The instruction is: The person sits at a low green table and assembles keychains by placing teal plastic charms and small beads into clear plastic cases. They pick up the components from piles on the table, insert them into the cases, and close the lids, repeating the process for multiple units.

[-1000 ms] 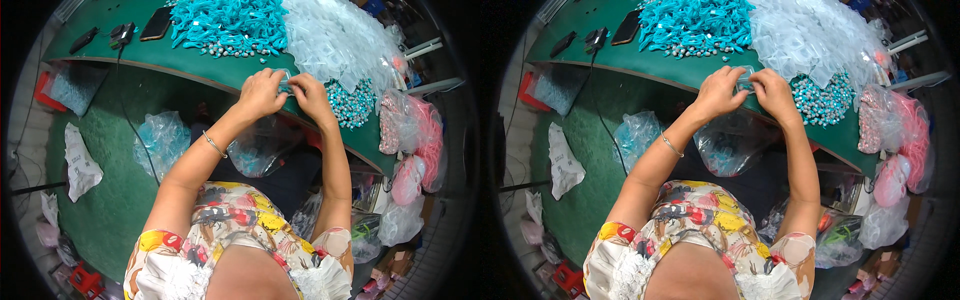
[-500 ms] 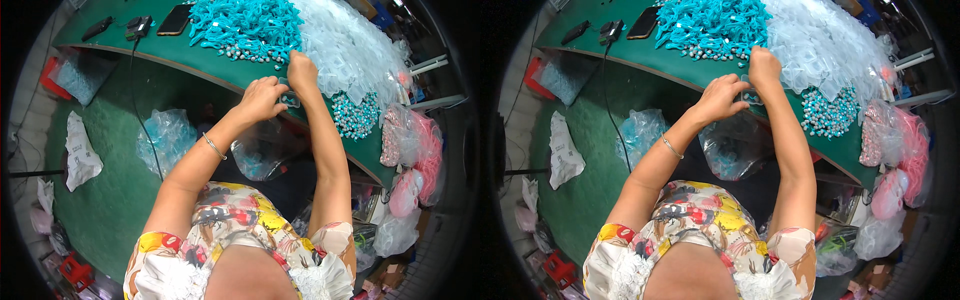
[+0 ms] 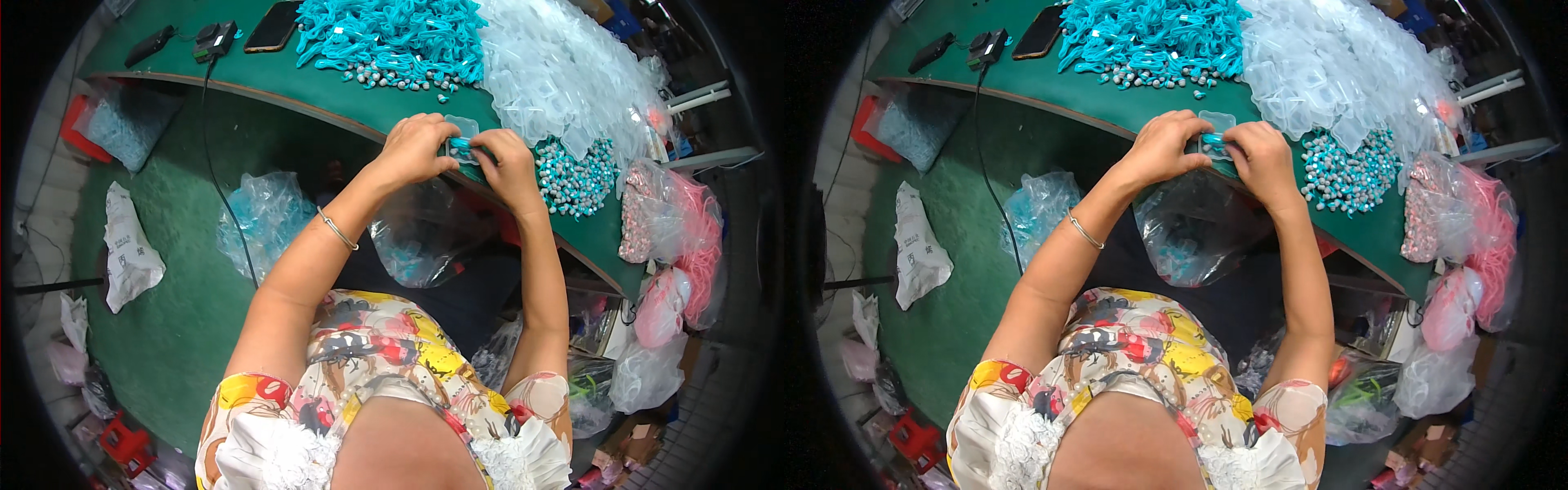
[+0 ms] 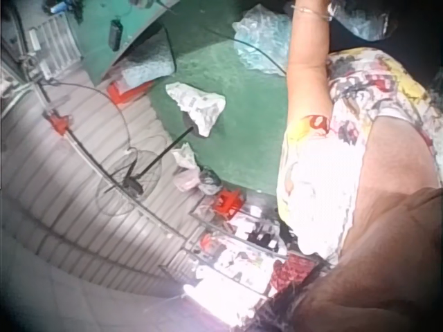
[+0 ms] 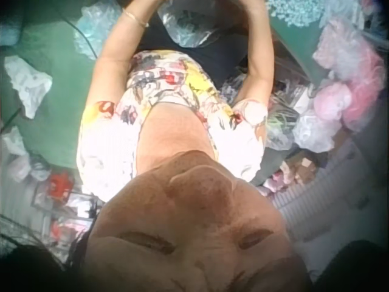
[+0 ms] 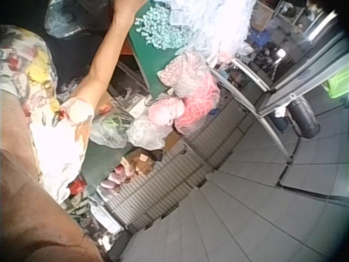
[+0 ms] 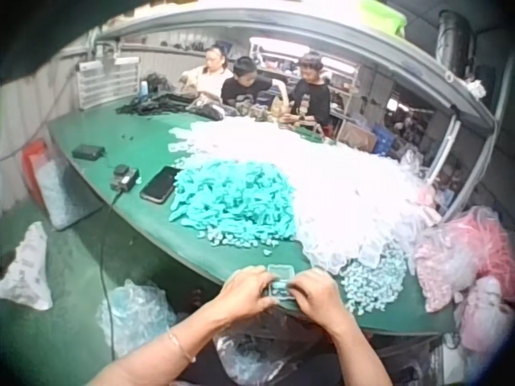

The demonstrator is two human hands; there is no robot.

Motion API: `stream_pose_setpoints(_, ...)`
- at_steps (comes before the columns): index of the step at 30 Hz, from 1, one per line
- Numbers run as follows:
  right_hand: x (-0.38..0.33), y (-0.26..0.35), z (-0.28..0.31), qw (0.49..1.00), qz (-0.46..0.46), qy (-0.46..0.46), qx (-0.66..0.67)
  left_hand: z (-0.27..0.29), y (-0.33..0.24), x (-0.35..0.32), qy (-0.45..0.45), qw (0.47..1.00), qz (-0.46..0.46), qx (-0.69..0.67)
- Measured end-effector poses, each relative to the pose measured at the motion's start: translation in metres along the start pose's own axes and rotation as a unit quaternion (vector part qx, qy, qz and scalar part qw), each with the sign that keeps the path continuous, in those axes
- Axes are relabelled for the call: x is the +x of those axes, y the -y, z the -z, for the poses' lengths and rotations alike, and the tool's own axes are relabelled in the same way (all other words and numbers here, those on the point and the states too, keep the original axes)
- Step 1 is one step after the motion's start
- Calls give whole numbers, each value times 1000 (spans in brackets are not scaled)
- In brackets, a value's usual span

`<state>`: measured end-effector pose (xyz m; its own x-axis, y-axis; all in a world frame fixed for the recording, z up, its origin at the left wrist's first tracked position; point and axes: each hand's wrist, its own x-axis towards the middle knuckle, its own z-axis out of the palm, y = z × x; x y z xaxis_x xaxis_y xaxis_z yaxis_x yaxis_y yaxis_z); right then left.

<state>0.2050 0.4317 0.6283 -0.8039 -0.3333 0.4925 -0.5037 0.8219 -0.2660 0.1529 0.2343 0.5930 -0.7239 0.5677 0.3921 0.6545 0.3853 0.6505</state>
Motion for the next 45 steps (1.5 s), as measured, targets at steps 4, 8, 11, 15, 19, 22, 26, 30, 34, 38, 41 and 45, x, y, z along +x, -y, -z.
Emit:
stream_pose_setpoints(4,0,5,2,1000,19,8,-12,0,1,-1,-1,1000,0,1)
stream_pose_setpoints(8,5,-11,-2,999,-39,12,28,1,-1,-1,22,999,24,3)
stream_pose_setpoints(11,12,-21,-15,997,-80,19,-10,1,-4,0,27,999,25,7)
stream_pose_setpoints(15,16,-27,-15,988,-130,57,59,0,1,-3,-7,1000,-24,-4)
stream_pose_setpoints(19,6,-26,-6,990,-116,7,80,3,-7,-4,-14,998,3,-56)
stream_pose_setpoints(22,-1,-18,5,989,-82,-2,123,3,-5,-7,-28,999,-33,-28)
stream_pose_setpoints(26,-15,6,5,994,18,5,105,-3,1,-8,-42,989,-124,67)
stream_pose_setpoints(30,-26,-1,-11,995,-28,-36,84,-10,-1,-3,-43,989,-121,73)
stream_pose_setpoints(34,-27,2,-12,989,-57,-27,137,-18,-3,-7,-55,991,-113,37)
stream_pose_setpoints(38,-29,12,-6,976,-103,-14,191,-21,-5,-10,-62,993,-93,-24)
stream_pose_setpoints(41,-26,-1,7,974,-89,1,210,-26,-13,-17,-103,987,-88,-87)
stream_pose_setpoints(45,-8,-37,24,968,-133,-160,-138,-39,-32,-40,-66,993,-84,-59)
